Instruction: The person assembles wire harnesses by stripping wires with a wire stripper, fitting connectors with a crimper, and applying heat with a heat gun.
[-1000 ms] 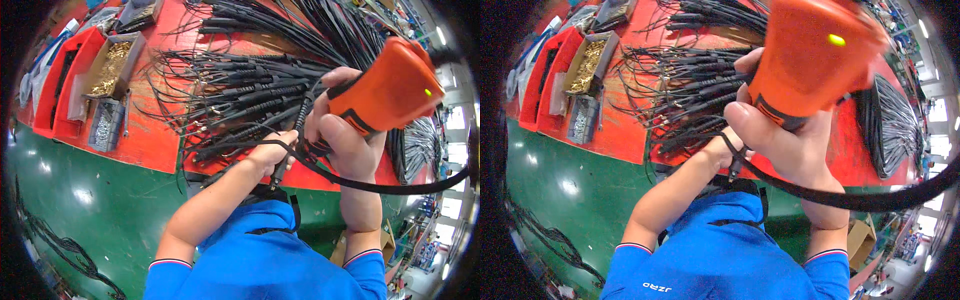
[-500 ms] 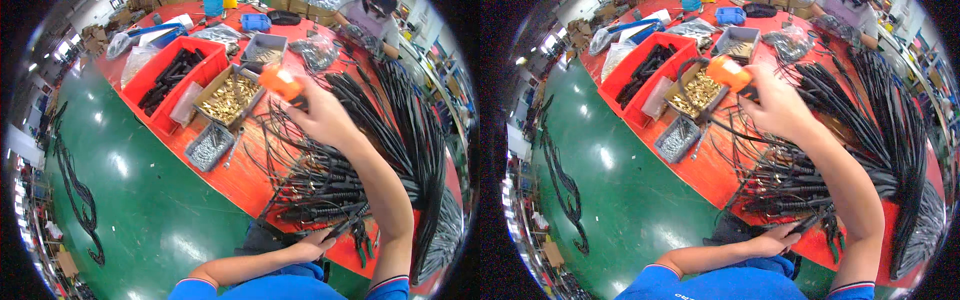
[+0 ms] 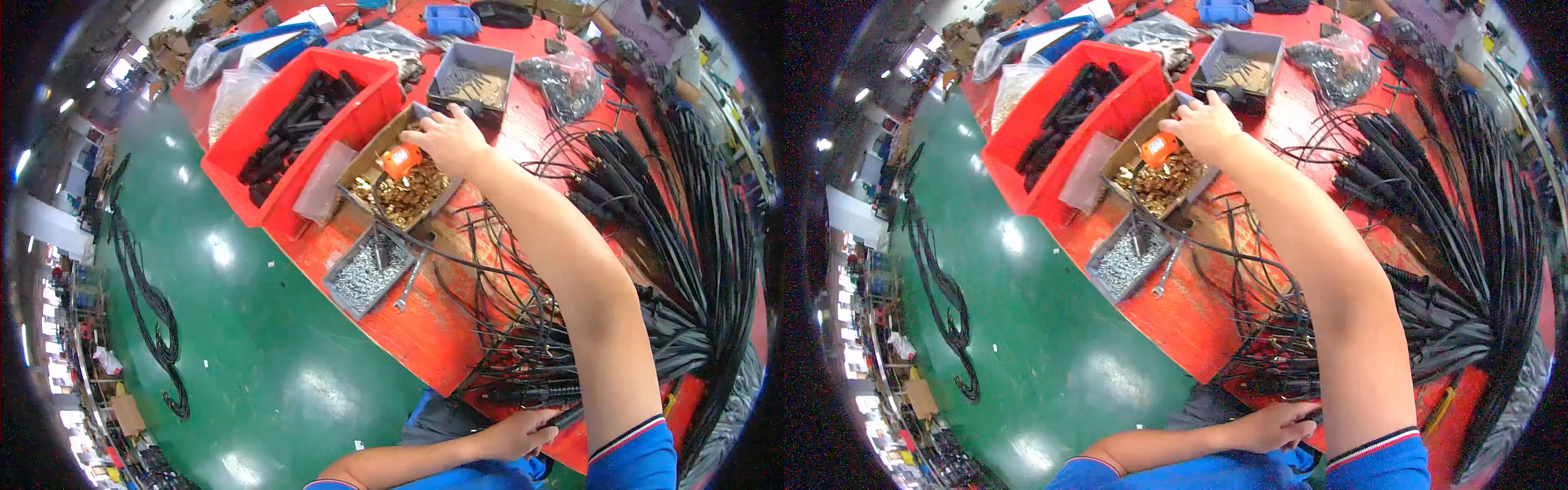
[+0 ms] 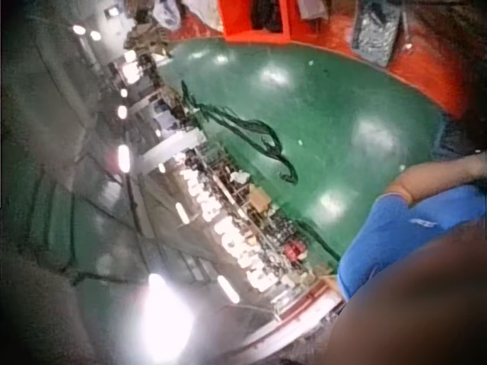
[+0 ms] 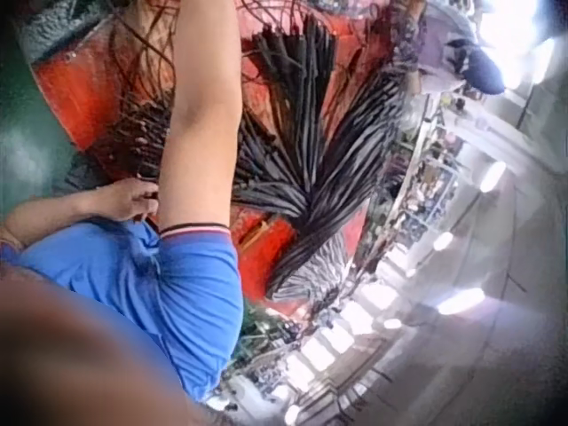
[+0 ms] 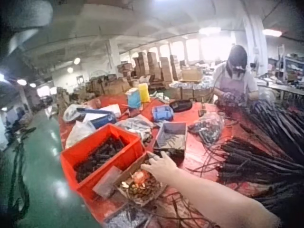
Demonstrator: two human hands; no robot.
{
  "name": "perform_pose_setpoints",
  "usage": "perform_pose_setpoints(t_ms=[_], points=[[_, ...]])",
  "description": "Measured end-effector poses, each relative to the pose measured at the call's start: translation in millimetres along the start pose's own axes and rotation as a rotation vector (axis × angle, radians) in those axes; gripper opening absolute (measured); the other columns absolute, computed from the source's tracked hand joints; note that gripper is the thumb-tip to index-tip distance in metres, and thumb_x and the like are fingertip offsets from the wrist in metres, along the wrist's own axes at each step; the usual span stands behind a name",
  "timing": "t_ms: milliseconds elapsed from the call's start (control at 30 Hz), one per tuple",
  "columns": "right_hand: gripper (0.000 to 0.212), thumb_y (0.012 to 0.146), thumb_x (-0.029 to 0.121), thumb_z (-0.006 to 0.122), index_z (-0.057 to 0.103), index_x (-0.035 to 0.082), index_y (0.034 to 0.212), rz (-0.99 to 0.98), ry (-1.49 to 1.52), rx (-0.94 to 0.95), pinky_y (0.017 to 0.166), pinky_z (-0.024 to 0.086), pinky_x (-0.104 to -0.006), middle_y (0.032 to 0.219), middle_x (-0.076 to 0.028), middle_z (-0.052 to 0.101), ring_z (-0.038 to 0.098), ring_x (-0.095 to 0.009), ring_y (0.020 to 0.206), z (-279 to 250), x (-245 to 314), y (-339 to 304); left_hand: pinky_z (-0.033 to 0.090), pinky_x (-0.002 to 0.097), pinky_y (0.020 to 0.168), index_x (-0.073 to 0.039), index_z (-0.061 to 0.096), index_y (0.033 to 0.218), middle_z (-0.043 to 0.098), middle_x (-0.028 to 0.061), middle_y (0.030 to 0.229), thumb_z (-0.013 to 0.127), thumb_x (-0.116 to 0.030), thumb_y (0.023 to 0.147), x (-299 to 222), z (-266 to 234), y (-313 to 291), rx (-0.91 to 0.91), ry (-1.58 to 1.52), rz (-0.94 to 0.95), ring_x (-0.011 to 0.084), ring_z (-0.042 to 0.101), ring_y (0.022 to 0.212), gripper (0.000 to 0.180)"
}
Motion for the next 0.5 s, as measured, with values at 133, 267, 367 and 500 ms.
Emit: perform_pose_setpoints(t_ms=[133,267,367,500], points=[[0.054,0.093,0.023,0.066,0.056,0.029,0.145,-0.033,-0.013,0.028,0.114,0.037,-0.0545,0.137,-0.006,0.064,0.056,-0.024,0.134,9,-3,-2,0.052,0.0291,0.056,-0.003,0.037,0.159,0.058,0.0024,0.078,0.050,-0.027,0.111,-3,-12,-1,-0.041,0.027,-0.125,0.0102,0.058,0.061,0.056],[0.055,0.087,0.025,0.072,0.060,0.023,0.141,-0.042,0.036,-0.148,0.111,0.044,-0.0487,0.139,-0.010,0.061,0.057,-0.028,0.133,-31,-3,-50,0.055,0.0299,0.061,0.005,0.052,0.139,0.066,0.0060,0.086,0.048,-0.027,0.113,9,-23,2,0.029,-0.101,-0.260,0.0119,0.064,0.070,0.042],[0.048,0.086,0.026,0.073,0.065,0.015,0.132,-0.026,0.228,-0.267,0.100,0.053,-0.0472,0.132,-0.014,0.064,0.063,-0.034,0.123,-82,-5,-141,0.057,0.0298,0.065,0.003,0.058,0.128,0.068,0.0070,0.097,0.049,-0.028,0.113,1,-21,5,0.109,-0.367,-0.081,0.0119,0.067,0.074,0.036],[0.039,0.088,0.022,0.074,0.068,0.007,0.123,0.205,0.482,-0.279,0.091,0.057,-0.0446,0.118,-0.017,0.068,0.070,-0.035,0.107,-152,-4,-297,0.058,0.0319,0.070,0.004,0.055,0.131,0.069,0.0116,0.101,0.047,-0.028,0.112,14,-18,2,0.112,-0.477,-0.178,0.0171,0.068,0.077,0.038]])
Point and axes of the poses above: each hand's wrist, its own y-axis towards the middle knuckle, its own z-axis out of the palm, x = y × z, the point moved 8 cm from there along y, towards the middle knuckle
